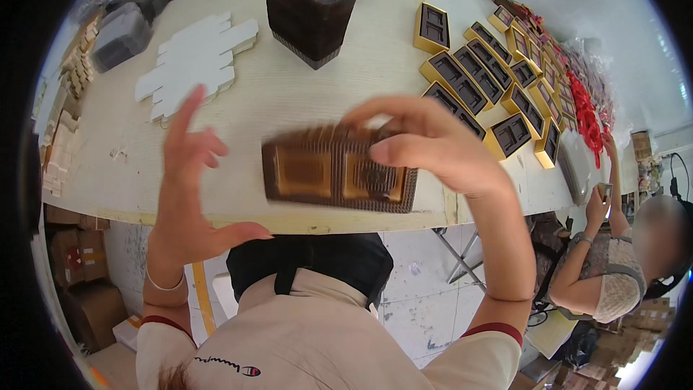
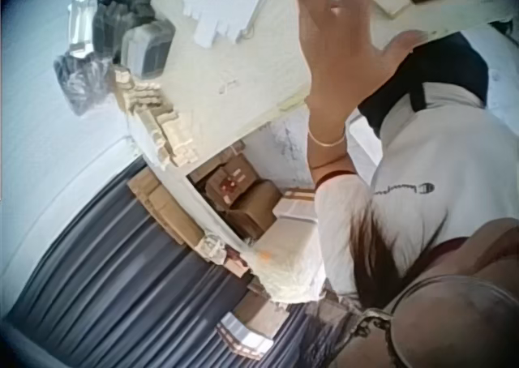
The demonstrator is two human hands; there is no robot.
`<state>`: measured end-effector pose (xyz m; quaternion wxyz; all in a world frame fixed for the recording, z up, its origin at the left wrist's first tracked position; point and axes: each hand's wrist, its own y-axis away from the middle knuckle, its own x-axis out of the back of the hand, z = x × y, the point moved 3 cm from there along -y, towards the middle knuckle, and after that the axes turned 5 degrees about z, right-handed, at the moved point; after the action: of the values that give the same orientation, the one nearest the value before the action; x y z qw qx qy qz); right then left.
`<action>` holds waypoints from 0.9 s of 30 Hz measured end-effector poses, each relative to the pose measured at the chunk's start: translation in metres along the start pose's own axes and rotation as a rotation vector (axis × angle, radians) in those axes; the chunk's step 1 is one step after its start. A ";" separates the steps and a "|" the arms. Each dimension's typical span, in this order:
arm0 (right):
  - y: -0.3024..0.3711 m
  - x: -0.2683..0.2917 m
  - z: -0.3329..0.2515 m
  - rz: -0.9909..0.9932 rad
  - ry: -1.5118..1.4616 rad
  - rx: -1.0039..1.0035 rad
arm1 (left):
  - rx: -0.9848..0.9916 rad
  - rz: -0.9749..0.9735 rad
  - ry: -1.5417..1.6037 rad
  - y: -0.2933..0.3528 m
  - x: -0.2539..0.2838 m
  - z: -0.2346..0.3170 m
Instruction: The person folds flat white cardboard pieces into small rectangular boxes and inserts dark rectangular inserts into each box. The person repeatedly picks up a flat piece, folds the sides, and places an insert inside, then sets the completed box aside.
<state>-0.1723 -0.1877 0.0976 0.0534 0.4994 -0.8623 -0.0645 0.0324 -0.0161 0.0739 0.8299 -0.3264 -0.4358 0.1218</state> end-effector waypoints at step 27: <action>0.005 -0.014 0.078 0.244 0.509 0.384 | 0.596 -0.454 0.287 -0.007 -0.047 -0.021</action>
<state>-0.1820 -0.1683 0.0211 0.1794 0.3936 -0.8711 0.2325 0.0211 -0.0529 0.0396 0.9465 0.0194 -0.3221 0.0093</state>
